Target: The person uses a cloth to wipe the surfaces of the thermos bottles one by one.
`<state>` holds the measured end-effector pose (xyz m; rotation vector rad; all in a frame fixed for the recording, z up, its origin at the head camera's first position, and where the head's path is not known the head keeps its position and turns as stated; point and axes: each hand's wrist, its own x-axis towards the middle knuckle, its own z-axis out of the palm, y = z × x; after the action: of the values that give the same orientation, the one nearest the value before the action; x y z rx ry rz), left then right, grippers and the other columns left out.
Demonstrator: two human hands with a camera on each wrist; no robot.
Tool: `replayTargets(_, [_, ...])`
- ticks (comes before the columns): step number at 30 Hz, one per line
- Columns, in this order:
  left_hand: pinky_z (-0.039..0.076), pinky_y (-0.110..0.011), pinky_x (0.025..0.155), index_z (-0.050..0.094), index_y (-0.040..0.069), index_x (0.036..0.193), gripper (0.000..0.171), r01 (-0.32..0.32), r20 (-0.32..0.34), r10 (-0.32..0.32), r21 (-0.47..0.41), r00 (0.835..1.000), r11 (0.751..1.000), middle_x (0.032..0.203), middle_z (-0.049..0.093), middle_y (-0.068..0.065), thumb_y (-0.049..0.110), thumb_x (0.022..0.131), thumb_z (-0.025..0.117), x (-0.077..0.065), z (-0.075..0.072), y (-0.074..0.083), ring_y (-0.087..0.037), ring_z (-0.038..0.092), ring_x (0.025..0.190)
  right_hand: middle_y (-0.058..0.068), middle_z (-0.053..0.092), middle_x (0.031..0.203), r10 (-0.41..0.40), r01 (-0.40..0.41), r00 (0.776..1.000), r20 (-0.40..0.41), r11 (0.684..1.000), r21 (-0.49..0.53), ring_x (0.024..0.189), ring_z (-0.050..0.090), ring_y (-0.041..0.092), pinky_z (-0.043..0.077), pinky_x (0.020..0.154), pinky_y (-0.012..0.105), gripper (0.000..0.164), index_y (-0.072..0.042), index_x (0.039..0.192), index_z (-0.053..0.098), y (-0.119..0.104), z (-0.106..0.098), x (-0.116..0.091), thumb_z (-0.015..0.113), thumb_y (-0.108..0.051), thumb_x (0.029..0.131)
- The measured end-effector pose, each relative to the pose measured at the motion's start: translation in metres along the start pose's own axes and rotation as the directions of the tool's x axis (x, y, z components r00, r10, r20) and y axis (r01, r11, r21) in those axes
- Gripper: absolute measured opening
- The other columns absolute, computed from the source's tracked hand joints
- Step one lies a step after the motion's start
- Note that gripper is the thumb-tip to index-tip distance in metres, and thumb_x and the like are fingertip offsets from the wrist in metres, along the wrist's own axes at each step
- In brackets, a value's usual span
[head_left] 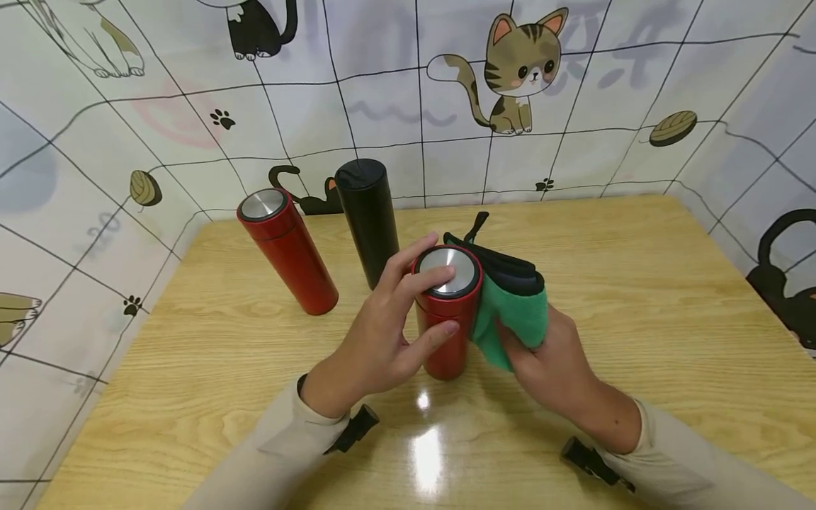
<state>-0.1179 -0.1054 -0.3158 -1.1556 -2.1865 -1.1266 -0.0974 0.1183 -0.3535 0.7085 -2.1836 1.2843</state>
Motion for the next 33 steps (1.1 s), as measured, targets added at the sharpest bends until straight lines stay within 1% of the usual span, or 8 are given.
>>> replayTargets(2, [0.048, -0.042, 0.11, 0.044, 0.013, 0.138, 0.047, -0.005, -0.003, 0.005, 0.007, 1.0, 1.0, 0.158, 0.031, -0.017, 0.039, 0.101, 0.056, 0.001, 0.0, 0.0, -0.028, 0.045, 0.14, 0.008, 0.071, 0.101, 0.054, -0.052, 0.997, 0.059, 0.998, -0.033, 0.095, 0.062, 0.0, 0.051, 0.088, 0.012, 0.036, 0.0, 0.119, 0.063, 0.001, -0.001, 0.0, 0.067, 0.012, 0.085])
replayTargets(5, [0.047, -0.042, 0.111, 0.044, 0.012, 0.138, 0.048, -0.009, 0.005, 0.009, 0.0, 1.0, 1.0, 0.158, 0.032, -0.016, 0.04, 0.101, 0.054, 0.0, -0.002, 0.0, -0.028, 0.045, 0.141, 0.004, 0.07, 0.102, 0.125, -0.115, 0.981, 0.147, 0.991, -0.073, 0.092, 0.064, 0.006, 0.057, 0.085, 0.022, 0.029, -0.002, 0.118, 0.061, 0.002, -0.001, 0.0, 0.065, 0.006, 0.09])
replayTargets(8, [0.044, -0.042, 0.113, 0.042, 0.008, 0.138, 0.049, -0.011, 0.021, 0.012, -0.036, 1.0, 0.999, 0.159, 0.032, -0.016, 0.039, 0.101, 0.054, 0.0, -0.005, -0.001, -0.028, 0.045, 0.141, 0.004, 0.07, 0.106, 0.141, -0.125, 0.973, 0.182, 0.988, -0.094, 0.095, 0.065, 0.01, 0.059, 0.085, 0.031, 0.029, -0.002, 0.119, 0.059, 0.002, 0.0, 0.001, 0.065, 0.004, 0.091])
replayTargets(14, [0.046, -0.037, 0.112, 0.037, 0.004, 0.138, 0.054, 0.004, 0.073, 0.003, -0.096, 0.997, 0.995, 0.161, 0.03, -0.014, 0.023, 0.096, 0.064, 0.003, -0.011, 0.001, -0.025, 0.046, 0.141, 0.001, 0.067, 0.09, 0.067, -0.062, 0.995, 0.076, 0.996, -0.064, 0.083, 0.06, 0.005, 0.051, 0.082, 0.011, 0.027, -0.001, 0.11, 0.063, 0.0, 0.001, 0.0, 0.068, 0.01, 0.085])
replayTargets(18, [0.051, -0.031, 0.106, 0.037, 0.006, 0.137, 0.066, 0.03, 0.082, -0.024, -0.071, 0.996, 0.997, 0.16, 0.035, -0.012, 0.016, 0.085, 0.077, 0.005, -0.012, 0.003, -0.022, 0.051, 0.137, 0.001, 0.064, 0.082, 0.017, -0.017, 1.0, 0.008, 0.999, -0.033, 0.076, 0.055, 0.003, 0.047, 0.076, 0.009, 0.025, 0.001, 0.102, 0.065, -0.001, 0.001, -0.001, 0.068, 0.013, 0.08])
replayTargets(23, [0.051, -0.029, 0.104, 0.039, 0.006, 0.135, 0.079, 0.05, 0.069, -0.047, -0.039, 0.996, 0.998, 0.156, 0.043, -0.012, 0.017, 0.074, 0.089, 0.006, -0.012, 0.004, -0.021, 0.057, 0.132, -0.001, 0.061, 0.077, 0.069, -0.07, 0.996, 0.05, 0.997, 0.016, 0.069, 0.051, 0.003, 0.047, 0.065, 0.016, 0.023, -0.002, 0.097, 0.065, -0.002, 0.001, -0.003, 0.071, 0.01, 0.078])
replayTargets(28, [0.051, -0.028, 0.104, 0.04, 0.007, 0.135, 0.078, 0.054, 0.096, -0.052, -0.023, 0.994, 0.998, 0.153, 0.045, -0.014, 0.016, 0.075, 0.089, 0.005, -0.015, 0.006, -0.022, 0.058, 0.13, 0.002, 0.069, 0.085, 0.118, -0.119, 0.986, 0.117, 0.993, 0.001, 0.073, 0.058, 0.003, 0.053, 0.068, 0.019, 0.027, -0.002, 0.102, 0.067, 0.0, 0.003, -0.004, 0.077, 0.004, 0.078])
replayTargets(33, [0.053, -0.029, 0.101, 0.041, 0.009, 0.137, 0.077, 0.071, 0.124, -0.077, 0.059, 0.989, 0.996, 0.147, 0.049, -0.014, 0.02, 0.077, 0.088, 0.005, -0.021, 0.009, -0.021, 0.059, 0.127, 0.001, 0.068, 0.085, 0.13, -0.121, 0.98, 0.152, 0.991, -0.061, 0.073, 0.06, 0.004, 0.056, 0.071, 0.023, 0.023, -0.004, 0.102, 0.066, 0.001, 0.003, -0.004, 0.075, 0.003, 0.083])
